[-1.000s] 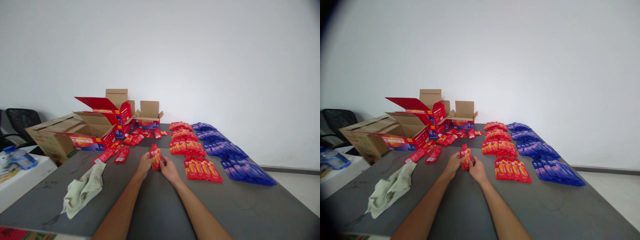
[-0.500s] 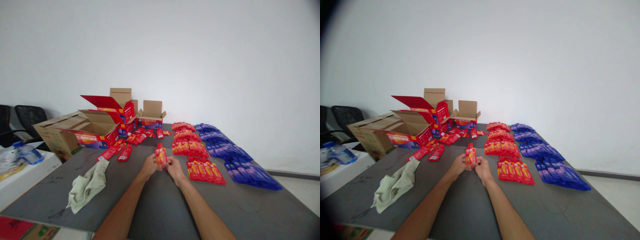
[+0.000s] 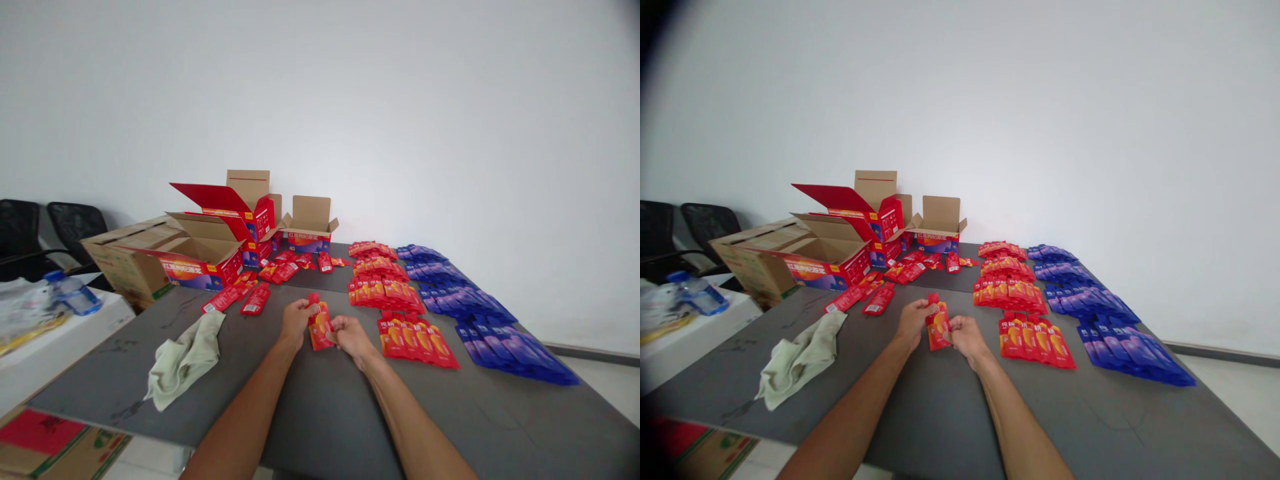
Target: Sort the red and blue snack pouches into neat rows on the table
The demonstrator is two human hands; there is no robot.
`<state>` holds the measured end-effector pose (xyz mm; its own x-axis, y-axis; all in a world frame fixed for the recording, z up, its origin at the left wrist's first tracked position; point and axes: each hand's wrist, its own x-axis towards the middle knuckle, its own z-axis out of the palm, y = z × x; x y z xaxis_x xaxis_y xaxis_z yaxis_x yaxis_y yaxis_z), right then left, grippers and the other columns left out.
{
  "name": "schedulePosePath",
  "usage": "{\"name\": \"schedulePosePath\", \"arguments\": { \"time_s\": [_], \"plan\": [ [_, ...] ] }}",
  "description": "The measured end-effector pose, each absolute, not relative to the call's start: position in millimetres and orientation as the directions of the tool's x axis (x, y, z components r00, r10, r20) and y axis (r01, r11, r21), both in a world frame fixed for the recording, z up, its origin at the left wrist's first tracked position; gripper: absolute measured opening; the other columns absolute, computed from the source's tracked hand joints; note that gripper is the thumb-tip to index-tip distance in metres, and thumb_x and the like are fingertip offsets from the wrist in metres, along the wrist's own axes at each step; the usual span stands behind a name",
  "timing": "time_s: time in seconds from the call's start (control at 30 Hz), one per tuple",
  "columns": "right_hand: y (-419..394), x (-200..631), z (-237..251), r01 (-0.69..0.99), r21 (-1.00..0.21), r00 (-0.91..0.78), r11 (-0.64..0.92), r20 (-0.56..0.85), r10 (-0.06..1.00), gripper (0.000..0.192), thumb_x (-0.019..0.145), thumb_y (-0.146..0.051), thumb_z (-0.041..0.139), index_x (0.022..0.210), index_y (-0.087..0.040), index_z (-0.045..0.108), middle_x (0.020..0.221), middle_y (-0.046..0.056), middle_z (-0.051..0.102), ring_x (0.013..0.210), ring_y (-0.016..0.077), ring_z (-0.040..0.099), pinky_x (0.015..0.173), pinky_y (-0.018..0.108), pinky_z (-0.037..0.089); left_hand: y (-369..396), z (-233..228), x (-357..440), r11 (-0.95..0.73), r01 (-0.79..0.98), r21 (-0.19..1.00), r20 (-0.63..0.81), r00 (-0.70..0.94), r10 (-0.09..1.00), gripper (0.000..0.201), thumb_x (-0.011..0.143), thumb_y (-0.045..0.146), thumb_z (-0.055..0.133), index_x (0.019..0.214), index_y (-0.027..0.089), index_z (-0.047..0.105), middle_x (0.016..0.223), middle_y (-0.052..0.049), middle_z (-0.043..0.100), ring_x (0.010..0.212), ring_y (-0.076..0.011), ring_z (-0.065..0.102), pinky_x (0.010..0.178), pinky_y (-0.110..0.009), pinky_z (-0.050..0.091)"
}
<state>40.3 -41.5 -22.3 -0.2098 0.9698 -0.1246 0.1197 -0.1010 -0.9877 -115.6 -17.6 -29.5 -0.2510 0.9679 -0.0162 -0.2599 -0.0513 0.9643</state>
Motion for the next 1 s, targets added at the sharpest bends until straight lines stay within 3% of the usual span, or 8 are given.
{"name": "schedulePosePath", "arguments": {
  "time_s": [0.13,0.27,0.37,0.6,0.77,0.9,1.0],
  "plan": [
    [-42,41,-19,0.159,-0.986,-0.213,-0.057,-0.091,0.973,0.013,0.063,-0.027,0.066,0.070,-0.017,0.061,0.057,-0.004,0.059,0.050,0.0099,0.047,0.047,0.020,0.033,-19,-26,-113,-0.043,-0.259,0.965,-0.023,-0.249,0.968,0.020,0.058,0.028,0.077,0.069,0.014,0.067,0.062,0.001,0.065,0.054,-0.0102,0.056,0.055,-0.022,0.043],
    [-42,40,-19,0.117,-0.991,-0.222,0.068,0.041,0.974,0.033,0.078,-0.048,0.062,0.079,-0.016,0.067,0.067,0.000,0.064,0.057,0.0113,0.052,0.052,0.020,0.037,-23,-23,-113,0.009,-0.291,0.957,-0.060,-0.166,0.984,0.021,0.058,0.029,0.076,0.066,0.015,0.064,0.059,0.002,0.063,0.052,-0.0100,0.055,0.054,-0.022,0.042],
    [-40,38,-25,0.139,-0.984,-0.197,0.110,0.081,0.977,0.041,0.078,-0.055,0.060,0.072,-0.016,0.066,0.063,-0.001,0.061,0.055,0.0110,0.049,0.052,0.020,0.036,-24,-24,-112,-0.010,-0.279,0.960,-0.026,-0.125,0.992,0.026,0.061,0.037,0.076,0.070,0.015,0.066,0.062,0.001,0.064,0.053,-0.0106,0.056,0.054,-0.022,0.042],
    [-39,37,-32,0.289,-0.949,-0.121,0.126,0.095,0.988,0.036,0.081,-0.050,0.058,0.071,-0.017,0.066,0.063,0.000,0.064,0.055,0.0116,0.052,0.052,0.021,0.036,-24,-24,-108,-0.095,-0.119,0.988,0.071,-0.193,0.979,0.034,0.068,0.047,0.073,0.071,0.014,0.066,0.065,-0.001,0.065,0.056,-0.0108,0.055,0.053,-0.021,0.040],
    [-46,46,-26,0.403,-0.909,-0.141,0.107,0.054,0.989,0.014,0.077,-0.030,0.062,0.082,-0.018,0.066,0.069,0.000,0.069,0.058,0.0130,0.059,0.054,0.020,0.039,-28,-15,-106,-0.111,-0.126,0.986,0.077,-0.246,0.966,0.039,0.069,0.052,0.071,0.078,0.014,0.067,0.070,-0.002,0.067,0.062,-0.0118,0.057,0.056,-0.020,0.043],
    [-53,65,-25,0.437,-0.897,-0.031,0.067,0.060,0.998,0.009,0.076,-0.021,0.058,0.083,-0.019,0.064,0.070,0.001,0.070,0.063,0.0157,0.064,0.058,0.023,0.044,-38,-10,-97,0.093,-0.143,0.985,-0.104,-0.072,0.992,0.044,0.071,0.045,0.072,0.104,0.016,0.066,0.082,-0.004,0.069,0.065,-0.0145,0.063,0.056,-0.023,0.049],
    [-56,86,-28,0.484,-0.874,0.073,0.051,0.099,0.992,0.011,0.079,-0.024,0.056,0.087,-0.019,0.063,0.072,0.002,0.070,0.067,0.0177,0.065,0.062,0.025,0.046,-48,-13,-81,0.213,-0.136,0.968,-0.199,0.106,0.974,0.075,0.065,0.028,0.078,0.134,0.019,0.049,0.089,-0.005,0.070,0.071,-0.0181,0.068,0.059,-0.027,0.053]
  ]
}}
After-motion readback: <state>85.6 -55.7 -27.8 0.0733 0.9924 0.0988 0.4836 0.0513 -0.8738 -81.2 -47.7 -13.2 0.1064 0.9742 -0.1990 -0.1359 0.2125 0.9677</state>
